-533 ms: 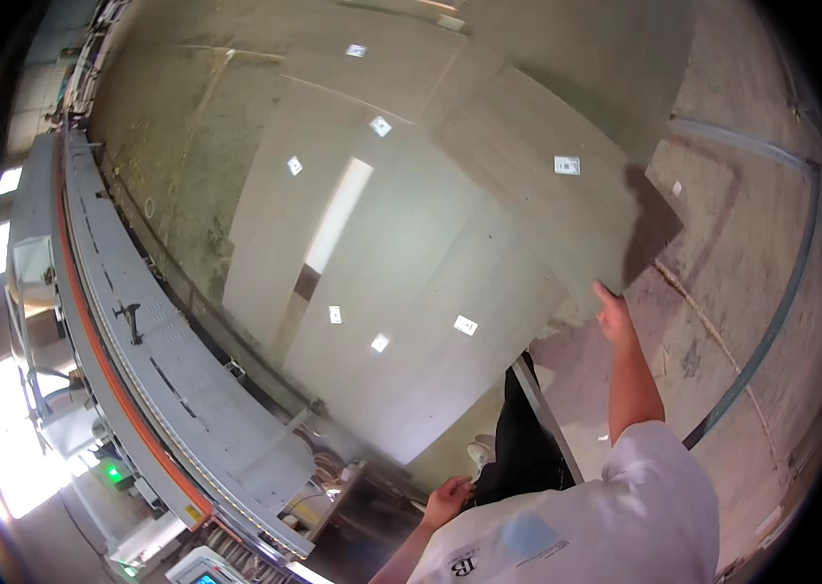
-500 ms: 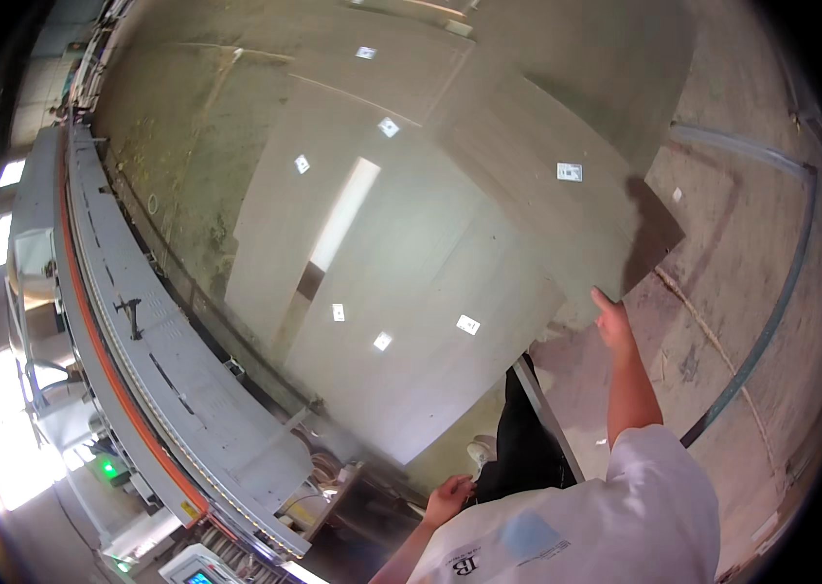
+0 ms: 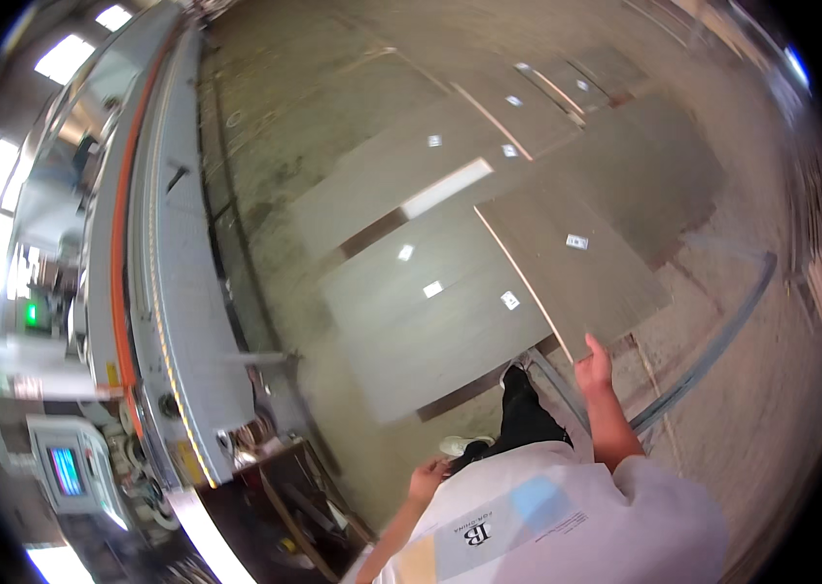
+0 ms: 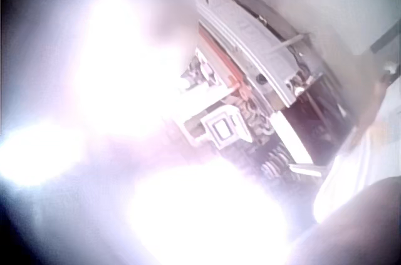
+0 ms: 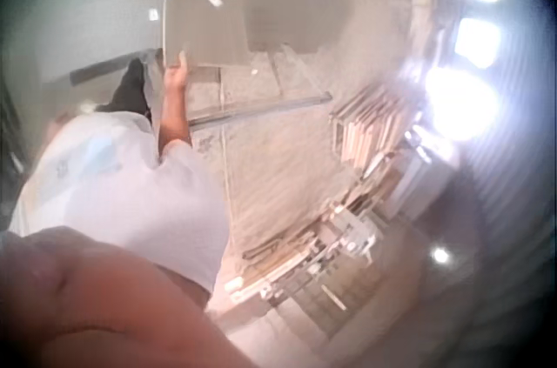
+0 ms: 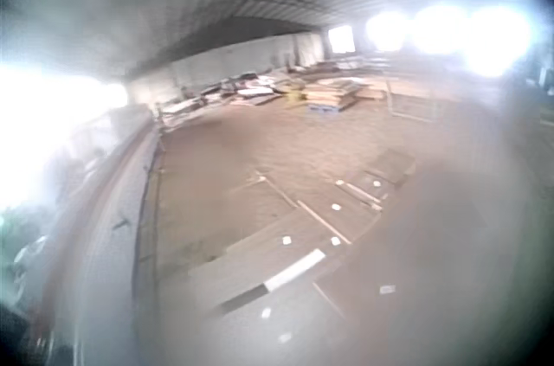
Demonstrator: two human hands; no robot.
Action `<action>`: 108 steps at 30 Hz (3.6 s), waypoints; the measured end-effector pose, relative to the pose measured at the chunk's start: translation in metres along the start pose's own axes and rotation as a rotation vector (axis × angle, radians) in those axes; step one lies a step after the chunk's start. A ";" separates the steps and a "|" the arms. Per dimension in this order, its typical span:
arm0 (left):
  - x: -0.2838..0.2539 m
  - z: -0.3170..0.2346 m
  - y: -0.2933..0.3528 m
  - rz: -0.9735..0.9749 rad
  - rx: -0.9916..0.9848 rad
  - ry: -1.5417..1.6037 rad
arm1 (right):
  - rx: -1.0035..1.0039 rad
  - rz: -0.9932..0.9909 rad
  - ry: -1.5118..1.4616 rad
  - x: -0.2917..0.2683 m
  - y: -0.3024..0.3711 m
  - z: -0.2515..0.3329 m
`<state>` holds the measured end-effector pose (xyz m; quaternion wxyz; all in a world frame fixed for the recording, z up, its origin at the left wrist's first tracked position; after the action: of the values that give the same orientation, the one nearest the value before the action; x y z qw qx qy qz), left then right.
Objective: The person handles large rectangular wood panels in a workshop, moving them from a stack to a machine and back. They repeatedly pick up panels, place them onto a conveyor or processing bed, and then retrieve them to stack them on the floor.
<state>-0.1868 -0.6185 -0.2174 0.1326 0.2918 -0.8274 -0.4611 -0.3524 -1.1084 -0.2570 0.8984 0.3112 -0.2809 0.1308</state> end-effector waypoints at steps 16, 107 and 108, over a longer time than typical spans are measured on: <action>-0.213 0.302 0.163 -0.493 -0.047 0.156 | 0.753 0.825 0.164 0.298 0.318 -0.247; -0.749 0.474 0.429 -0.933 -0.024 0.954 | 0.491 0.691 1.182 0.568 0.437 -0.706; -0.752 0.486 0.424 -0.970 0.016 1.035 | 0.509 0.707 1.214 0.567 0.434 -0.708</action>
<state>0.0205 0.3417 -0.0854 0.2862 0.8100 -0.4384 -0.2643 0.2278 -0.2908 -0.1730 0.7001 0.2737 0.2202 0.6216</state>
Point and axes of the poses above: each hand's wrist, its own y-axis away from the middle knuckle, its own x-axis out of the palm, z = x × y, the point moved 9 cm from there along -y, towards the middle knuckle, and after that the axes turned 7 degrees about z, right-handed, at the moved point
